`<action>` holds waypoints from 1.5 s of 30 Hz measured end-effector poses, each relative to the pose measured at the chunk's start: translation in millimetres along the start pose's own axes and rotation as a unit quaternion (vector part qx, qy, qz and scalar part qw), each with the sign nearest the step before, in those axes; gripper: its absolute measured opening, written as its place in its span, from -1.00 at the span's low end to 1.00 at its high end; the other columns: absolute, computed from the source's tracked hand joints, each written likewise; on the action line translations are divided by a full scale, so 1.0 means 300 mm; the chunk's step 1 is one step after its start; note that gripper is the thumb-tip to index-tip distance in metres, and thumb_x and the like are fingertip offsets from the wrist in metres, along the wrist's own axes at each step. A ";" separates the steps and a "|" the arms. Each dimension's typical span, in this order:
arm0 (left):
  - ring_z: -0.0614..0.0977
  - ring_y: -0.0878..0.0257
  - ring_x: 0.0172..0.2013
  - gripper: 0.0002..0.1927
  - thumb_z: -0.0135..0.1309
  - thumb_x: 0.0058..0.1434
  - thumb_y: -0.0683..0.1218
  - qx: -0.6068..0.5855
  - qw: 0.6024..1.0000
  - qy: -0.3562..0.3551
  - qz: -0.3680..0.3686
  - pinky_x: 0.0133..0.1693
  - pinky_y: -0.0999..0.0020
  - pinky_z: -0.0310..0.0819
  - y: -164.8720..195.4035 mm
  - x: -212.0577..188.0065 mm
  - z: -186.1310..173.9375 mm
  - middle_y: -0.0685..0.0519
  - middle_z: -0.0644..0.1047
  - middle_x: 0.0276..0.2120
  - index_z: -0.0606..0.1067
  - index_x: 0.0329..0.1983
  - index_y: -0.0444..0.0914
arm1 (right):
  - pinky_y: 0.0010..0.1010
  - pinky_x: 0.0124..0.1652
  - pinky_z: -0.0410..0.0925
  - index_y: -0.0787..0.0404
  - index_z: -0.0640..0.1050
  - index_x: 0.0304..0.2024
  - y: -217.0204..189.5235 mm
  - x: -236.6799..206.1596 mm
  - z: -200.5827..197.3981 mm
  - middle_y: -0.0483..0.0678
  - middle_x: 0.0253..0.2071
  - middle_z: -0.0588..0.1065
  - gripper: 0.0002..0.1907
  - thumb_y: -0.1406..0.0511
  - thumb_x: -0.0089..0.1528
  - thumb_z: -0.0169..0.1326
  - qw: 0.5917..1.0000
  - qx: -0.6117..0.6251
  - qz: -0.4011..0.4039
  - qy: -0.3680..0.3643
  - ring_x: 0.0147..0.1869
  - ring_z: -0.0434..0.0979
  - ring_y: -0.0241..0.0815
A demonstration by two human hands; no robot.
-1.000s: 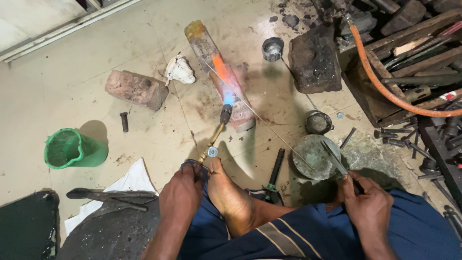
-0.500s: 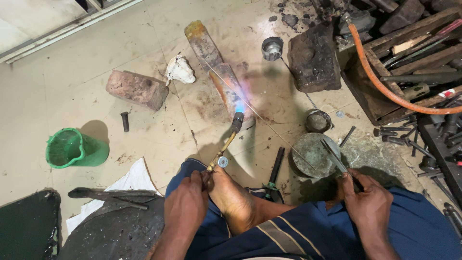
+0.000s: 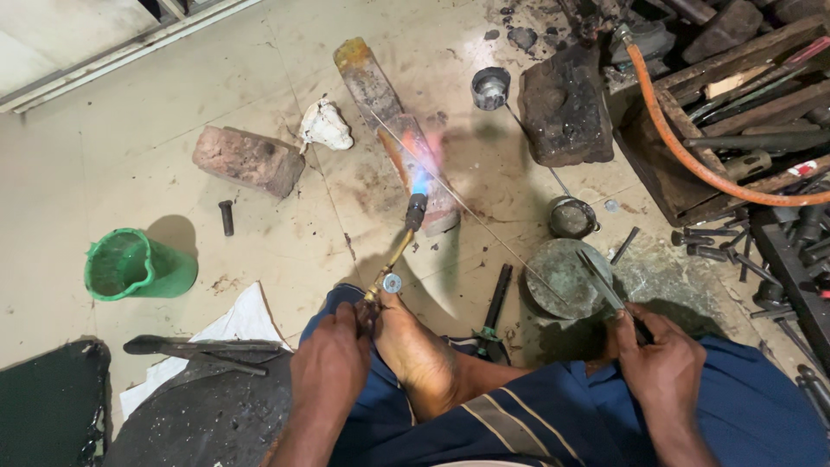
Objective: The person sits on the workshop floor and hammers a long thin metal rod against a round metal block, then heats the rod with a blowtorch flame while holding and positioning it with tongs, working along its length.
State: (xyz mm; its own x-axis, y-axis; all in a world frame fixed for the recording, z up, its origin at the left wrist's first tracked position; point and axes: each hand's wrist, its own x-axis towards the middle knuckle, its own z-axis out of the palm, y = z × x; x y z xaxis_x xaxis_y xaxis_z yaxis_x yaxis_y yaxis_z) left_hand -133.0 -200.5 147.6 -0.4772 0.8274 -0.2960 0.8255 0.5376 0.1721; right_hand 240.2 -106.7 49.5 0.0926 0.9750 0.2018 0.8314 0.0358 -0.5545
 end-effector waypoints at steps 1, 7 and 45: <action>0.68 -0.19 -0.22 -0.64 0.13 0.21 0.01 -0.002 1.000 0.006 -0.001 -0.20 -0.11 0.57 -0.002 0.001 0.001 -0.15 0.59 -0.21 0.43 0.02 -0.21 | -0.24 -0.12 0.49 0.23 0.68 0.00 -0.001 0.001 -0.001 0.15 -0.14 0.63 -0.71 0.20 0.32 0.22 1.000 0.001 0.003 -0.003 -0.12 0.68 0.08; 0.68 -0.19 -0.25 -0.58 0.12 0.19 0.00 0.001 1.000 0.028 0.010 -0.23 -0.10 0.58 -0.012 -0.002 0.010 -0.16 0.60 -0.22 0.43 0.08 -0.24 | -0.23 -0.10 0.49 0.24 0.68 -0.01 -0.004 0.001 -0.005 0.15 -0.12 0.63 -0.71 0.20 0.31 0.22 1.000 -0.003 -0.003 0.001 -0.09 0.68 0.10; 0.68 -0.19 -0.27 -0.65 0.09 0.28 0.01 -0.007 1.000 0.001 0.017 -0.25 -0.09 0.57 -0.004 -0.115 0.004 -0.15 0.59 -0.21 0.44 0.08 -0.21 | -0.25 -0.09 0.49 0.25 0.68 -0.01 -0.015 -0.009 -0.037 0.17 -0.12 0.63 -0.72 0.23 0.30 0.22 1.000 0.009 -0.001 0.003 -0.11 0.68 0.07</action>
State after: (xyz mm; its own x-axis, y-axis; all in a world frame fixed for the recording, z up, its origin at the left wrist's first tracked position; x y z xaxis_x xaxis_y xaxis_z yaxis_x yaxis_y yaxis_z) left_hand -117.1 -229.9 156.4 -0.4496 0.8459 -0.2871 0.8373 0.5110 0.1943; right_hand 242.1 -112.0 60.4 0.0952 0.9735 0.2080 0.8216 0.0412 -0.5686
